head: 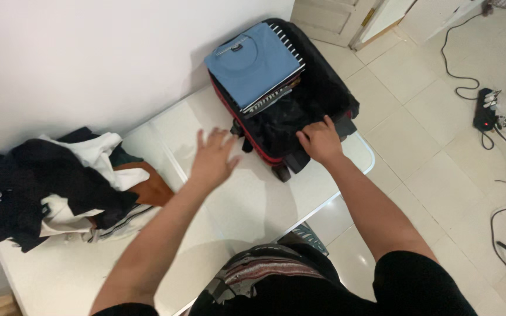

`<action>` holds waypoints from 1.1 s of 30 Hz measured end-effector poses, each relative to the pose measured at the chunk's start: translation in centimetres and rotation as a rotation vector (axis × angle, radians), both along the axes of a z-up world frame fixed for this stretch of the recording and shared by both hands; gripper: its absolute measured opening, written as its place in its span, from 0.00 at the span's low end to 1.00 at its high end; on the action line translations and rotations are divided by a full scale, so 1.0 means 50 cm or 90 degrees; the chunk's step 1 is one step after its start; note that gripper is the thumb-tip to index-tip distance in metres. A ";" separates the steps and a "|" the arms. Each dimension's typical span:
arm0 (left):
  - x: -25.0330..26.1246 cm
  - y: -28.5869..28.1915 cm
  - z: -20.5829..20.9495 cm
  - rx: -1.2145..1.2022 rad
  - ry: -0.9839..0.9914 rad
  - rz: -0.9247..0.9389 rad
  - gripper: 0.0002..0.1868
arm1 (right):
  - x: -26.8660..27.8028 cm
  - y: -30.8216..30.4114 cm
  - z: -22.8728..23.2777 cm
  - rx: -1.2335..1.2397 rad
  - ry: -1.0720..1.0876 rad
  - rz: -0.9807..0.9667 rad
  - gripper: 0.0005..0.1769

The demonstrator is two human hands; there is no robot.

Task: The person removes several pieces of clothing, including t-shirts and pants, from a suitcase on a white folding table and places them on the table.

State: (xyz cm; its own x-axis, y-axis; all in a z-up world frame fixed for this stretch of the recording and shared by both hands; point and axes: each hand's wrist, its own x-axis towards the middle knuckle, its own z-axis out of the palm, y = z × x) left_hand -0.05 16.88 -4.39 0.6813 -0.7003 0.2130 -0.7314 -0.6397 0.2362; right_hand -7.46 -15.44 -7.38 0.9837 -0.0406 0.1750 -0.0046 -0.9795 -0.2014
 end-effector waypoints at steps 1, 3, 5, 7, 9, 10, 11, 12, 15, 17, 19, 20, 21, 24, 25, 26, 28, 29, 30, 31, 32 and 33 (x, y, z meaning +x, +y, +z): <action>-0.019 -0.063 -0.009 -0.033 0.000 -0.031 0.32 | 0.008 -0.019 0.002 -0.028 0.027 0.026 0.17; -0.054 -0.160 -0.025 -0.060 -0.069 -0.080 0.31 | 0.024 -0.037 0.005 -0.040 0.105 0.038 0.20; -0.076 -0.217 -0.035 0.038 0.002 -0.049 0.25 | 0.046 -0.042 0.004 -0.044 0.196 0.051 0.22; -0.071 -0.247 -0.035 0.093 0.050 -0.025 0.23 | 0.083 -0.050 0.013 -0.045 0.284 0.060 0.23; -0.075 -0.246 -0.030 0.115 0.083 -0.006 0.23 | 0.113 -0.064 0.019 -0.003 0.361 0.064 0.24; -0.080 -0.246 -0.031 0.117 0.091 0.006 0.23 | 0.125 -0.068 0.016 0.018 0.402 0.071 0.25; -0.086 -0.246 -0.032 0.118 0.100 0.017 0.22 | 0.132 -0.066 0.009 0.022 0.416 0.101 0.24; -0.082 -0.253 -0.029 0.117 0.104 0.026 0.22 | 0.144 -0.068 0.007 0.024 0.425 0.127 0.23; -0.080 -0.257 -0.024 0.106 0.129 0.041 0.22 | 0.178 -0.072 0.004 0.060 0.372 0.174 0.20; -0.086 -0.256 -0.023 0.111 0.142 0.048 0.23 | 0.204 -0.060 0.001 0.071 0.219 0.181 0.17; -0.078 -0.257 -0.020 0.126 0.151 0.055 0.23 | 0.251 -0.050 0.004 0.075 -0.042 0.192 0.21; -0.078 -0.261 -0.020 0.139 0.159 0.058 0.24 | 0.268 -0.046 0.002 0.087 -0.173 0.206 0.27; -0.079 -0.264 -0.020 0.152 0.167 0.061 0.24 | 0.291 -0.040 0.000 0.053 -0.199 0.237 0.29; -0.080 -0.269 -0.014 0.154 0.195 0.075 0.25 | 0.351 -0.029 -0.011 0.018 -0.212 0.282 0.30; -0.081 -0.270 -0.011 0.163 0.206 0.079 0.25 | 0.362 -0.031 -0.015 0.048 -0.169 0.272 0.26; -0.080 -0.272 -0.006 0.169 0.218 0.084 0.25 | 0.378 -0.036 -0.015 0.076 -0.125 0.263 0.21; -0.077 -0.272 -0.002 0.173 0.230 0.090 0.25 | 0.407 -0.045 -0.016 0.079 -0.077 0.261 0.19; -0.076 -0.270 -0.001 0.171 0.229 0.090 0.25 | 0.415 -0.048 -0.019 0.080 -0.052 0.260 0.18; -0.073 -0.271 0.000 0.169 0.225 0.086 0.26 | 0.425 -0.053 -0.020 0.114 -0.035 0.252 0.17; -0.076 -0.272 0.001 0.177 0.236 0.092 0.26 | 0.435 -0.058 -0.022 0.148 -0.018 0.244 0.15; -0.077 -0.274 0.004 0.185 0.243 0.096 0.26 | 0.448 -0.065 -0.021 0.181 -0.005 0.233 0.14; -0.076 -0.276 0.007 0.193 0.250 0.100 0.27 | 0.458 -0.076 -0.020 0.267 -0.060 0.217 0.14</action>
State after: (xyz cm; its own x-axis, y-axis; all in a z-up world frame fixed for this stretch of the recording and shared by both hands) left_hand -3.83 3.11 -4.06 0.7710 -0.5739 -0.2760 -0.5148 -0.8168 0.2603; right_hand 15.46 -19.24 -8.38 0.9343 0.1928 0.2997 0.3357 -0.7582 -0.5590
